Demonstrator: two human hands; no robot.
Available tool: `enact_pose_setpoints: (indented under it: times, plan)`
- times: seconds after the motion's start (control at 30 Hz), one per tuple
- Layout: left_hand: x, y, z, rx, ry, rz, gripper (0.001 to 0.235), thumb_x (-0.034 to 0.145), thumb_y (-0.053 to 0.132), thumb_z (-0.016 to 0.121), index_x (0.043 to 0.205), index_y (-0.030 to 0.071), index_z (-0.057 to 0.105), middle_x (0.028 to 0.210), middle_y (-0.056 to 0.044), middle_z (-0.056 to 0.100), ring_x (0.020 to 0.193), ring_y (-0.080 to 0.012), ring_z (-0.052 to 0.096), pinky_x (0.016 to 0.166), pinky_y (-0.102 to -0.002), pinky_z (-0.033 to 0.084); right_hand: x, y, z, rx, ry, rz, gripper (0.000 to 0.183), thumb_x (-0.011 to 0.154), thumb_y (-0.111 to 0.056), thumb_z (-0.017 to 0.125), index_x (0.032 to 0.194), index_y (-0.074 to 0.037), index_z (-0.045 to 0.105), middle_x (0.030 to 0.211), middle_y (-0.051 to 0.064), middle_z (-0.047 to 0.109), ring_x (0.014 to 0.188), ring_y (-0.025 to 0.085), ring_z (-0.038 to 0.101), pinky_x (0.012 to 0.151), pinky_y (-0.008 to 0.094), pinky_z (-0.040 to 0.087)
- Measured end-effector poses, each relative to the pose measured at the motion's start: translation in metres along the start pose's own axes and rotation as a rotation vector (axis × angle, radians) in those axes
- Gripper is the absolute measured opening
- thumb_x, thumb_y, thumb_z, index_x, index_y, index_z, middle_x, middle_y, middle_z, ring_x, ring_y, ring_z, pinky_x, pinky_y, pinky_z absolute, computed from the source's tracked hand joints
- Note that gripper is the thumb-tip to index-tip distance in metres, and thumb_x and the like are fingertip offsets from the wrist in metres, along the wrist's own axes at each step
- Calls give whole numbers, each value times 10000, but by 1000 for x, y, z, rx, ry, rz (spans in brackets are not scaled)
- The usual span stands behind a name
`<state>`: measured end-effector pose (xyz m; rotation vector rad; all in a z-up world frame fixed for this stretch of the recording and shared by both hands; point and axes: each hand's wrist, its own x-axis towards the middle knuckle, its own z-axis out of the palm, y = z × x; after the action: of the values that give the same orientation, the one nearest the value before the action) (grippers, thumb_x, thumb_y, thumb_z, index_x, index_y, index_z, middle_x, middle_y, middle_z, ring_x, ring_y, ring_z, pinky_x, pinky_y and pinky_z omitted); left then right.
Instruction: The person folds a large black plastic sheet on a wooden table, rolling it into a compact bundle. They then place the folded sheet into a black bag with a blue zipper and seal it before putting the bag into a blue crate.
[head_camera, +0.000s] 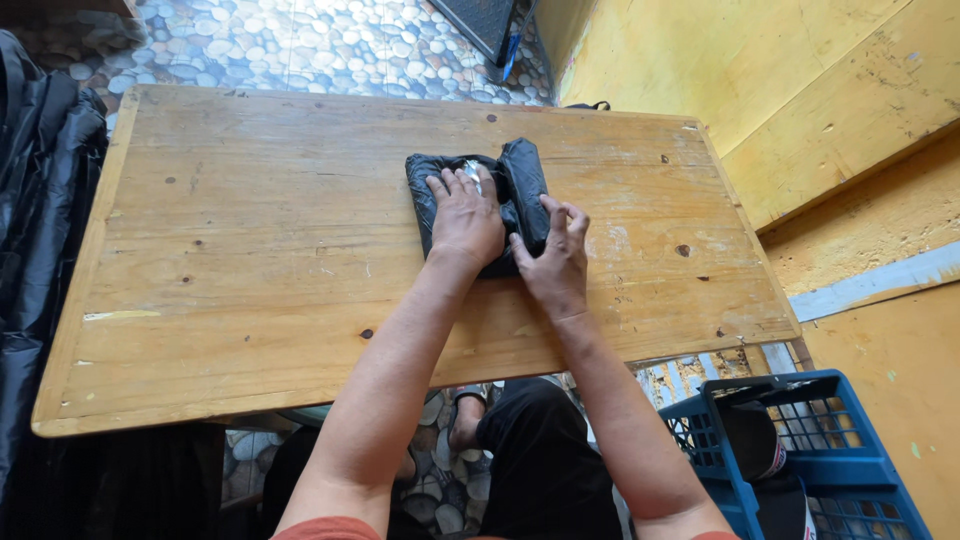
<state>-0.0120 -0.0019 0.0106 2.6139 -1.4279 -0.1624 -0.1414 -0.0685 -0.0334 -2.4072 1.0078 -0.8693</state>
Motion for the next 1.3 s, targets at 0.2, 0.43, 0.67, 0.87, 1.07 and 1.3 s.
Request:
enact_pose_setpoints:
  times: [0.2,0.43,0.67,0.87,1.07,1.3]
  plan:
    - [101,-69,99,-77,57,272,441,935,314,385,1104,127,748,1229,-236,679,1267,-463,581,1043,-634,377,-3,-16,-6,-37,-16,39,796,886,-223,737,1577,-150,349,1373,214,575,1261,453,599,1006,597,525]
    - [34,-57,34,-137,-43,129,579,919,488,438,1467,367,582,1645,-47,438,1548,-264,351,1232,-470,217,-3,-1,6,-74,30,47,752,867,-269,758,1534,-169,425,1410,129,601,1278,361,617,1022,509,534]
    - [3,-40,7,-48,24,75,623,902,401,467,1513,303,544,1644,-51,439,1558,-252,306,1226,-643,-11,-6,-13,2,-109,91,-44,772,818,-259,789,1530,-250,491,1299,67,659,1198,330,661,985,494,557]
    - [9,-41,15,-75,32,75,622,897,403,526,1506,282,547,1647,-64,430,1563,-274,299,1232,-709,22,-5,-21,11,-45,239,-202,768,730,-132,816,1450,-168,550,1296,90,689,1170,316,662,963,445,554]
    - [9,-52,19,-245,18,111,655,910,309,564,1551,220,468,1659,-85,387,1575,-280,255,1243,-714,20,-4,-37,16,-84,306,-439,607,779,-162,738,1382,-195,670,1326,21,705,1124,246,660,987,358,541]
    - [38,-85,57,-550,-5,206,658,891,208,628,1534,187,487,1711,-37,302,1618,-244,110,1244,-693,-103,-8,-50,19,-14,186,-553,771,711,-131,826,1449,-134,602,1404,105,651,1224,344,609,1110,436,457]
